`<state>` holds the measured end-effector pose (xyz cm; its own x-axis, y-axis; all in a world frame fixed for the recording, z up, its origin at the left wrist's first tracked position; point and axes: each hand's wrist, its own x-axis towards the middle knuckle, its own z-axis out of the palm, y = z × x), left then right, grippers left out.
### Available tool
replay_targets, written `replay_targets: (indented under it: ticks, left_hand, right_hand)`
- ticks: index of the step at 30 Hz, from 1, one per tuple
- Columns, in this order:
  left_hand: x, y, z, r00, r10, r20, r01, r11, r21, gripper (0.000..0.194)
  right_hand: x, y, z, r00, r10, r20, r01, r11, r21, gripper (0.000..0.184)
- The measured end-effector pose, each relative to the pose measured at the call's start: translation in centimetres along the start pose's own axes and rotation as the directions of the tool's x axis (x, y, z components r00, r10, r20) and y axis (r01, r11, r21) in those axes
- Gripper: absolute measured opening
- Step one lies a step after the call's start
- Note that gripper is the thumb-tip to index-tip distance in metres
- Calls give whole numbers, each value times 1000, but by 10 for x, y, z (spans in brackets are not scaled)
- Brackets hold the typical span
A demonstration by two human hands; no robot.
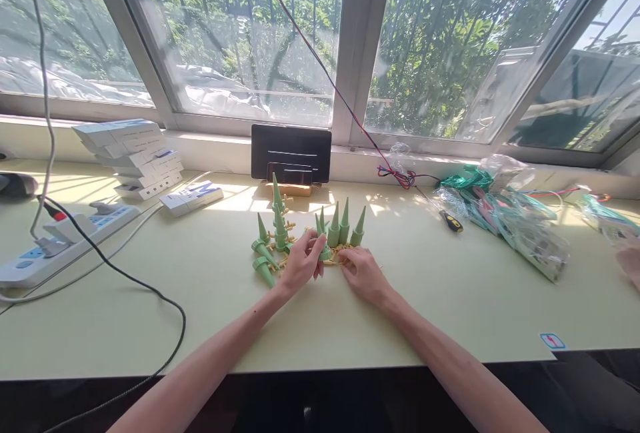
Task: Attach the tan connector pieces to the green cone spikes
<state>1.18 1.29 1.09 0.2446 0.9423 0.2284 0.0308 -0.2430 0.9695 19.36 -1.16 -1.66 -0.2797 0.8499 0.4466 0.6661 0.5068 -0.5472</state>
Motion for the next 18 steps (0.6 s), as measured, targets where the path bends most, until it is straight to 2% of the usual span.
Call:
replay_targets:
  ticks: [10,18]
  left_hand:
    - [-1,2,0,1000,-5,17,5,1000,8,38]
    - [-2,1,0,991,11,131,-8,1000,-23,35]
  right_hand:
    - [-1,-1,1,1000,-5,7,5,1000,16,24]
    - [-1,0,0,1000,-18,-6,18,1000,-19,26]
